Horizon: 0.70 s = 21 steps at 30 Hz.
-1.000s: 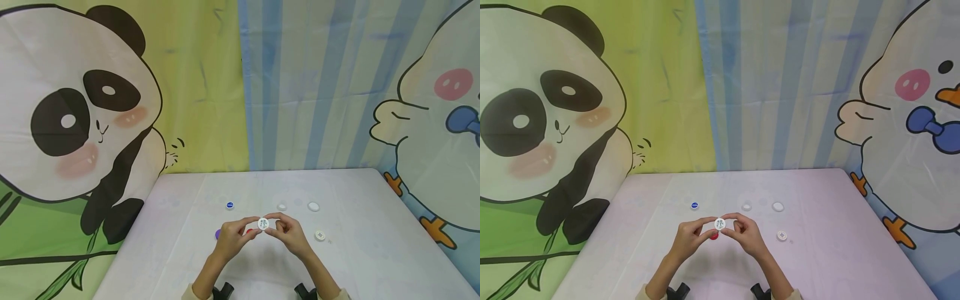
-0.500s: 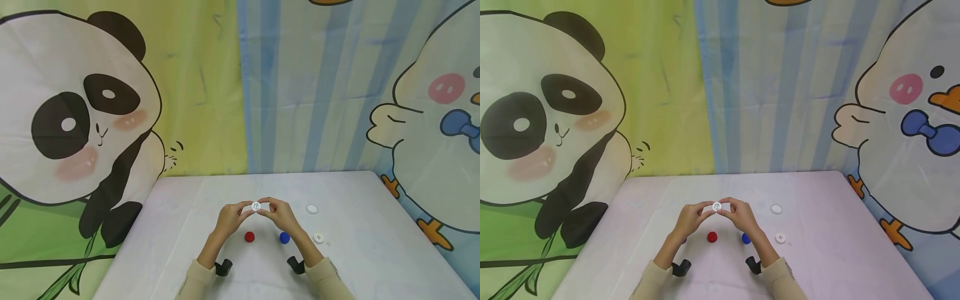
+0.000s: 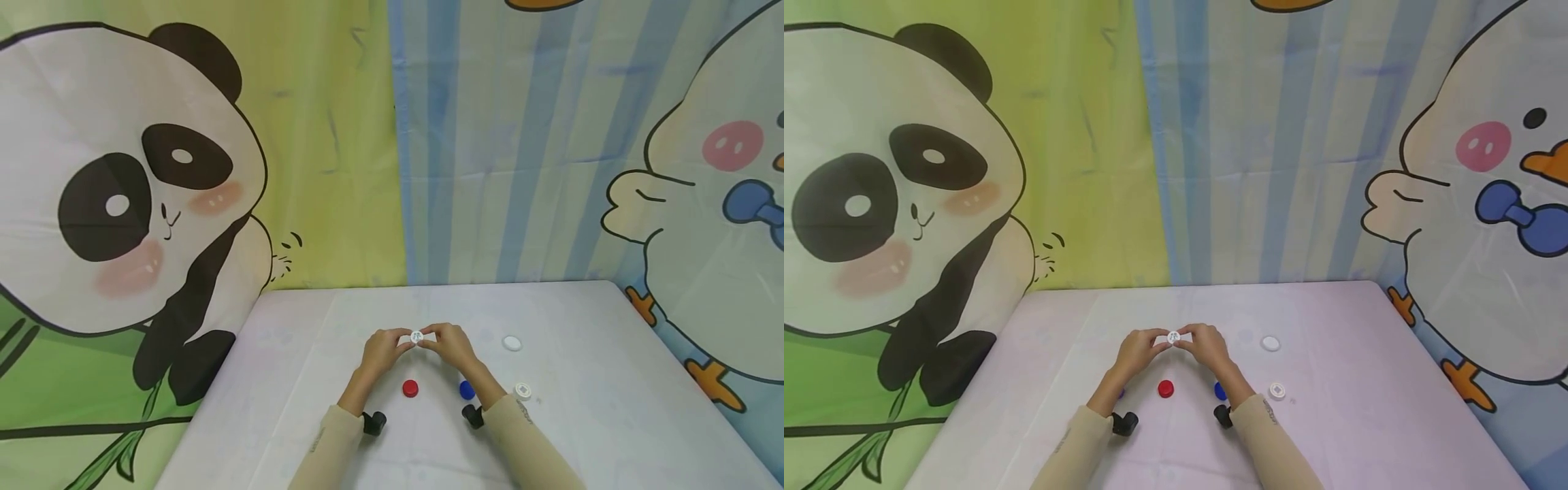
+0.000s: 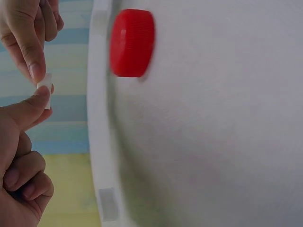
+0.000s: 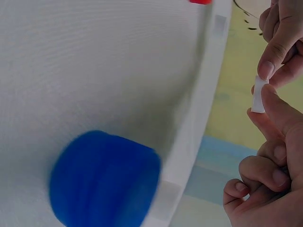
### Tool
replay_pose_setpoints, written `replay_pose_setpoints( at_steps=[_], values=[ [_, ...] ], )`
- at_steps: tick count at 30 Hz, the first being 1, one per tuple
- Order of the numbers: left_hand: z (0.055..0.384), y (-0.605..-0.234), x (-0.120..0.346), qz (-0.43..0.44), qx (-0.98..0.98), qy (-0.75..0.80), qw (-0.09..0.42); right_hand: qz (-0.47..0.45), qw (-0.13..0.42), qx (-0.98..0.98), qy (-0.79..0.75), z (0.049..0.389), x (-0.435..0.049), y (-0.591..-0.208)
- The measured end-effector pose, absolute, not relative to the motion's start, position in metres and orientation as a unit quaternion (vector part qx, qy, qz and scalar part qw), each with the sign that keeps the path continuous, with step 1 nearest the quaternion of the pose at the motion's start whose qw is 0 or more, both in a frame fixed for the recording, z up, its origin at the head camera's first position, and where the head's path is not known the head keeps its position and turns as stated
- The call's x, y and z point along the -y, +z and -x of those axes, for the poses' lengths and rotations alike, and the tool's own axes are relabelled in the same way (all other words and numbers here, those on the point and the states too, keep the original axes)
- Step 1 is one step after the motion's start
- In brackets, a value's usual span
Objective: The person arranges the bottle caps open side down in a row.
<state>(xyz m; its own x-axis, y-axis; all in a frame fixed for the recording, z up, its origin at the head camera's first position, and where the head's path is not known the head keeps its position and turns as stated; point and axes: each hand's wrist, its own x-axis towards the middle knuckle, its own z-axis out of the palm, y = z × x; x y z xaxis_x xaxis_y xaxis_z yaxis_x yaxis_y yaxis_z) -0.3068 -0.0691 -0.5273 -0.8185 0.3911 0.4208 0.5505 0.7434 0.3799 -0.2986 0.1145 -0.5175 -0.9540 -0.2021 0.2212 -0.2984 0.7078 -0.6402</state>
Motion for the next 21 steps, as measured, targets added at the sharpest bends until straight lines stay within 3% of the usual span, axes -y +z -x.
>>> replay_pose_setpoints(
  at_steps=[11, 21],
  values=[
    [0.314, -0.549, 0.059, 0.214, 0.946, -0.198, 0.139, -0.13, 0.019, 0.938, 0.322, 0.308, -0.111, -0.53],
    [0.312, -0.549, 0.057, 0.203, 0.951, -0.188, 0.141, -0.121, 0.012, 0.946, 0.301, 0.309, -0.107, -0.538]
  ],
)
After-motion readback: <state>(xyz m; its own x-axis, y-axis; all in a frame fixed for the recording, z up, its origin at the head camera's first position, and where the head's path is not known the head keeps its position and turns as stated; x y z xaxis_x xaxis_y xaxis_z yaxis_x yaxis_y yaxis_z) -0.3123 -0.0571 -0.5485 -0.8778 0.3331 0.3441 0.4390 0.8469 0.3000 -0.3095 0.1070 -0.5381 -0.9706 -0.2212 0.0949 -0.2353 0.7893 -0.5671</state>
